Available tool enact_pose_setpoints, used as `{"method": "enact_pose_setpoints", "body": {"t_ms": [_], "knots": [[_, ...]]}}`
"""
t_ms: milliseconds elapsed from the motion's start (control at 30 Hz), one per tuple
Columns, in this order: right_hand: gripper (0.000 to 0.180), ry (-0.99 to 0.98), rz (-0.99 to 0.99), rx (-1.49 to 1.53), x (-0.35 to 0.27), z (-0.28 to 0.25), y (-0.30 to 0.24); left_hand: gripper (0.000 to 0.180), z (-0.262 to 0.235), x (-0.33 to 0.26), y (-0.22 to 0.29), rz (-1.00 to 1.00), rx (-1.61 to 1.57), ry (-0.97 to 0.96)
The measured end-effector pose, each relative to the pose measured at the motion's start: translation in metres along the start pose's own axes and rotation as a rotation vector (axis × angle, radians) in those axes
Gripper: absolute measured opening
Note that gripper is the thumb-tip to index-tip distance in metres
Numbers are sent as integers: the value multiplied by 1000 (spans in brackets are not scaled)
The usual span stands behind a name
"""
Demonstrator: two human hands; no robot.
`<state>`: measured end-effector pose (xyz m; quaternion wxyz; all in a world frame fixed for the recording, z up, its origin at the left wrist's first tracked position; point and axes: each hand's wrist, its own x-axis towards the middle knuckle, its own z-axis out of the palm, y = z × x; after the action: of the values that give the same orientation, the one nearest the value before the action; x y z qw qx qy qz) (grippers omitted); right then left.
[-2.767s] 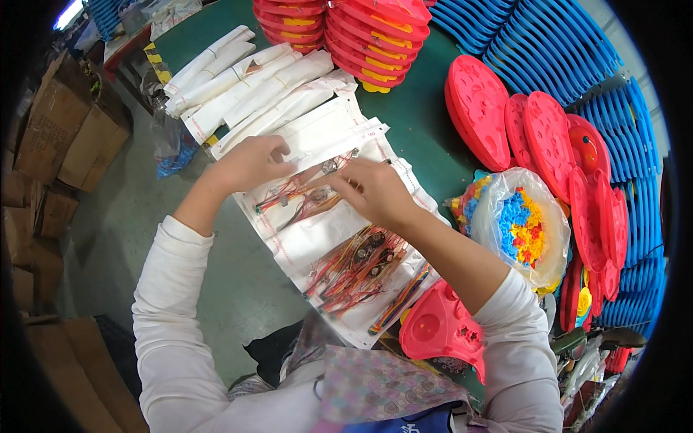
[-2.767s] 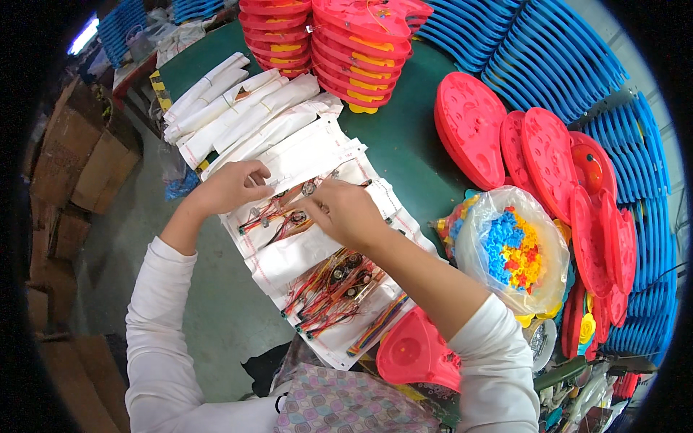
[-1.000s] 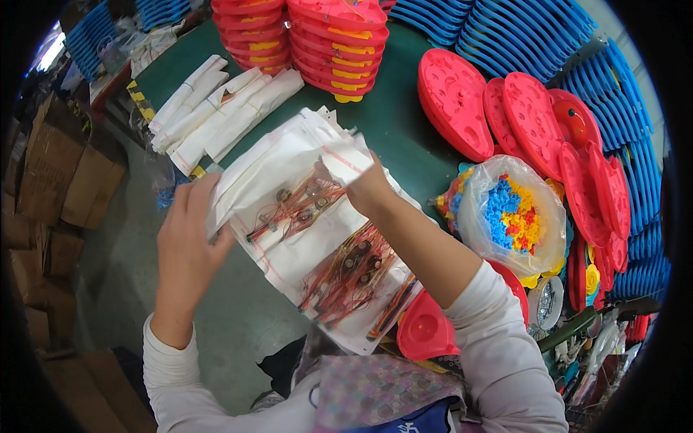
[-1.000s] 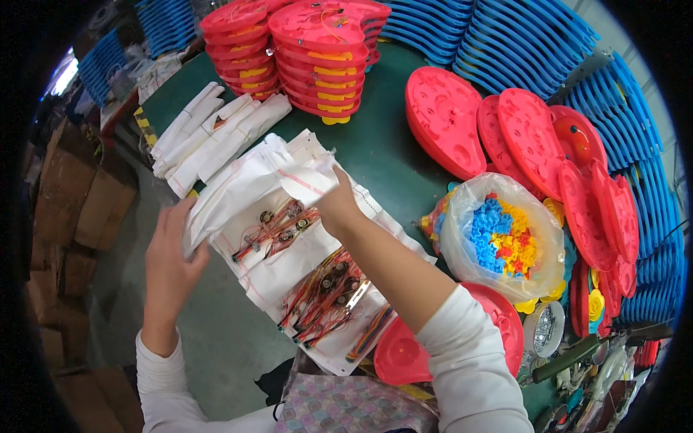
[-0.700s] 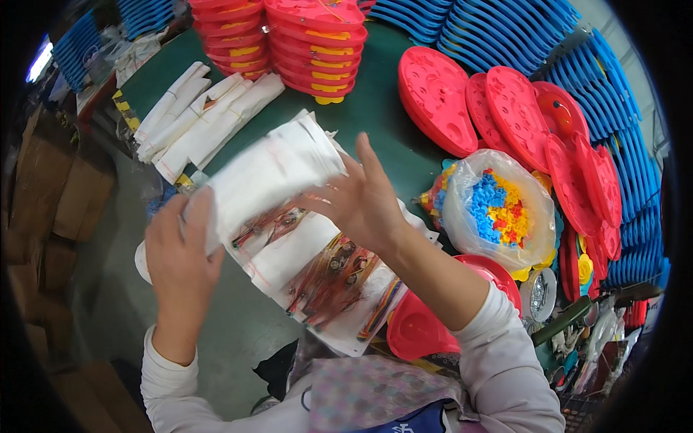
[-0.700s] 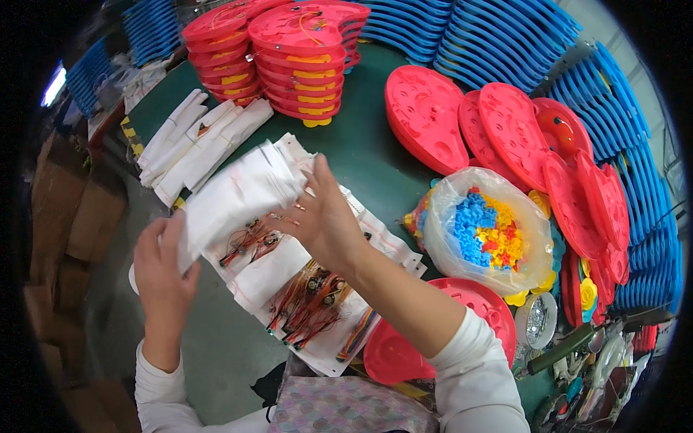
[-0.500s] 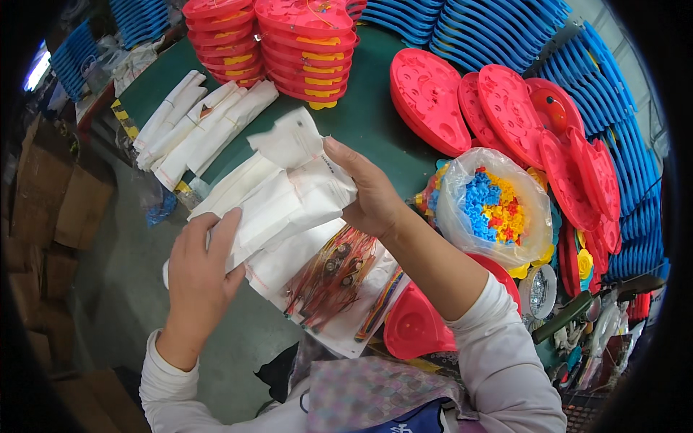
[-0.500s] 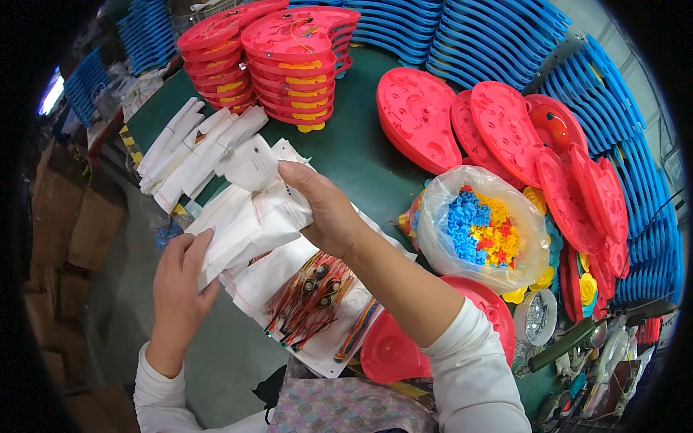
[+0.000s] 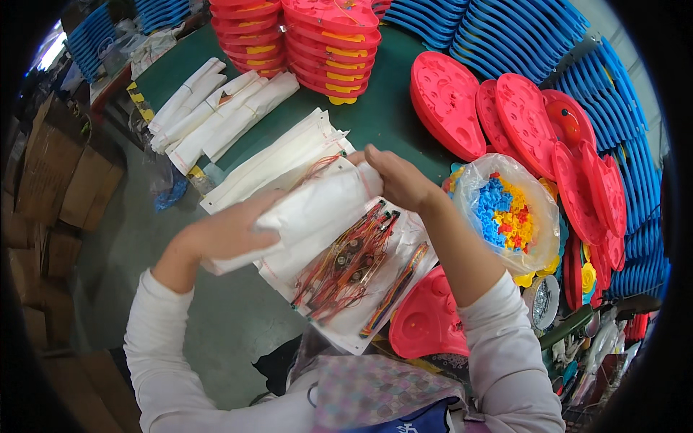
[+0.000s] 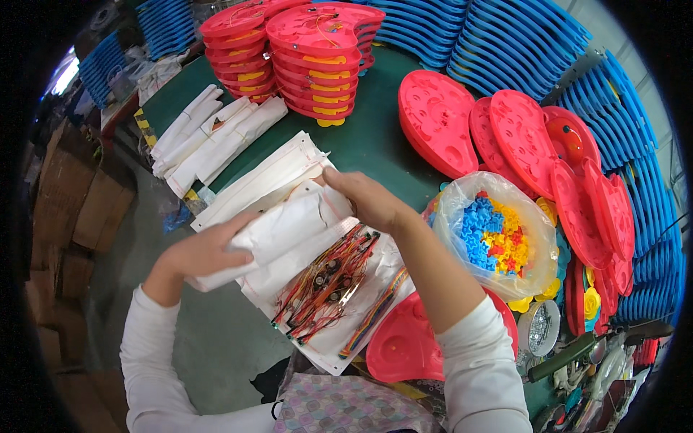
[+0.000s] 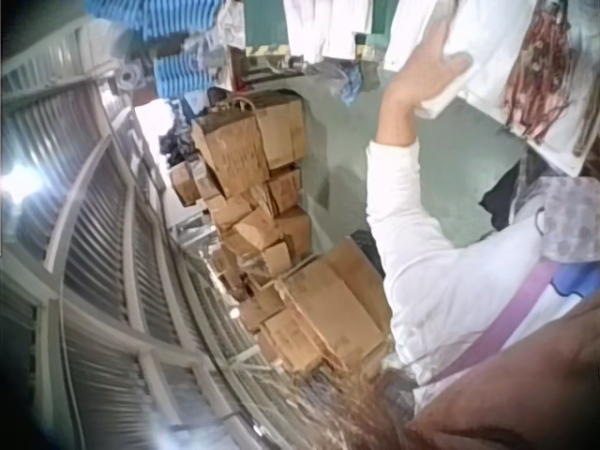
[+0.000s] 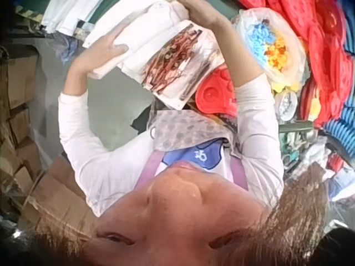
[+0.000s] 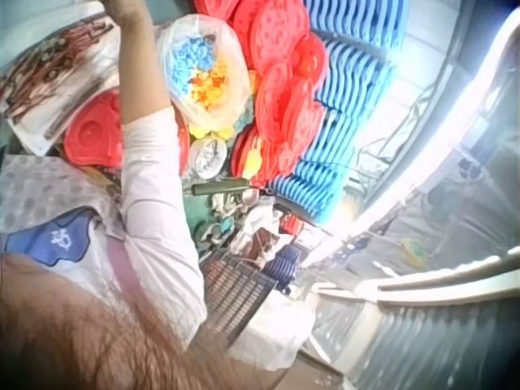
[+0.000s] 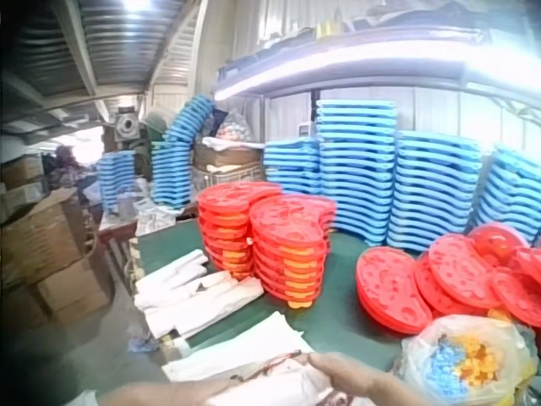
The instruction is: The person assembles small craft kits by placing colorful plastic pieces into red and blue plastic trays, using a green handheld tool to secure components. They handle star-shaped pieces, small beads, and pre-assembled kits laid out on a white sheet, then place finished items into white packaging.
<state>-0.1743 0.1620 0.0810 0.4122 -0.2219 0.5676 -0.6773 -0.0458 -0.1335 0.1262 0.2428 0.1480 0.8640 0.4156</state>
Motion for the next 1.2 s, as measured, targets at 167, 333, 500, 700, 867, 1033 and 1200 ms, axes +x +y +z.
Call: {"method": "enact_pose_setpoints", "body": {"t_ms": [167, 333, 500, 700, 867, 1033, 1200], "knots": [[82, 185, 43, 197, 82, -2, 5, 73, -44, 28, -48, -143, -65, 0], [87, 581, -44, -301, 146, -18, 26, 70, -70, 62, -72, -202, -40, 45], [83, 651, -96, -688, 137, -17, 39, 71, -48, 64, -74, -191, 64, 92], [71, 829, -191, -789, 132, -26, 45, 54, -40, 86, -82, -259, -181, 324], [51, 687, -788, -1279, 119, 3, 35, 46, -34, 84, -106, -146, 332, 644], [41, 211, -862, -1347, 89, 33, 44, 46, -40, 87, -94, -215, 277, 572], [31, 187, -854, -1378, 76, 33, 46, 37, -45, 89, -130, -133, 308, 508]]}}
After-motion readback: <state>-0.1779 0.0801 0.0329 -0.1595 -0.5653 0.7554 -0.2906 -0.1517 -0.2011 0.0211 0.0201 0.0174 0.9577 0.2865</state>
